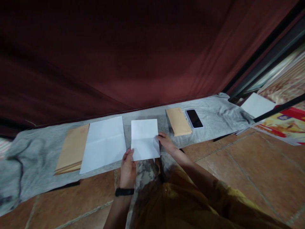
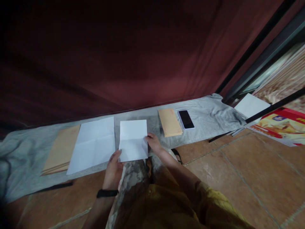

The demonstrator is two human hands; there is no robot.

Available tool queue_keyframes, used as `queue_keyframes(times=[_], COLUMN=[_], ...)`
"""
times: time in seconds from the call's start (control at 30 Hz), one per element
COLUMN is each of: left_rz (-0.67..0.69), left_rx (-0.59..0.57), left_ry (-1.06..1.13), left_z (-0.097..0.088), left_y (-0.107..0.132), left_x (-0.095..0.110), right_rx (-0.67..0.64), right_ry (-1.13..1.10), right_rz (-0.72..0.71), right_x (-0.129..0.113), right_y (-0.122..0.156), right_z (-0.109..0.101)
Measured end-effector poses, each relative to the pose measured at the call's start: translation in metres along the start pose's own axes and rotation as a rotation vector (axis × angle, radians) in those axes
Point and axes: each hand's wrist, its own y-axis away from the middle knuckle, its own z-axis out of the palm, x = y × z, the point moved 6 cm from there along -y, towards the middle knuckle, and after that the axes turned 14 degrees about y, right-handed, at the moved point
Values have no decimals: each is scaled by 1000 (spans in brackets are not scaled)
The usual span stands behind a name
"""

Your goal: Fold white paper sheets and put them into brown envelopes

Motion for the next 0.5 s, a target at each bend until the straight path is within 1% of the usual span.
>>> queue_keyframes(times=[0.07,0.13,0.3,0.5], left_rz=[25,43,71,76], left_rx=[7,12,-53,-38], left_ry=[-37,-104,-336,-397], left_z=[-2,-4,0,-2], left_y=[-5,-9,-18,-26], left_x=[6,7,-2,-11], right_rx=[-2,2,39,94], right_ry=[34,71,179,313], right_rz=[-20,-38,-64,-99], right_x=[0,1,8,15], right_y=[-6,-11,-18,-24], right_z=[-1,-2,-5,-12])
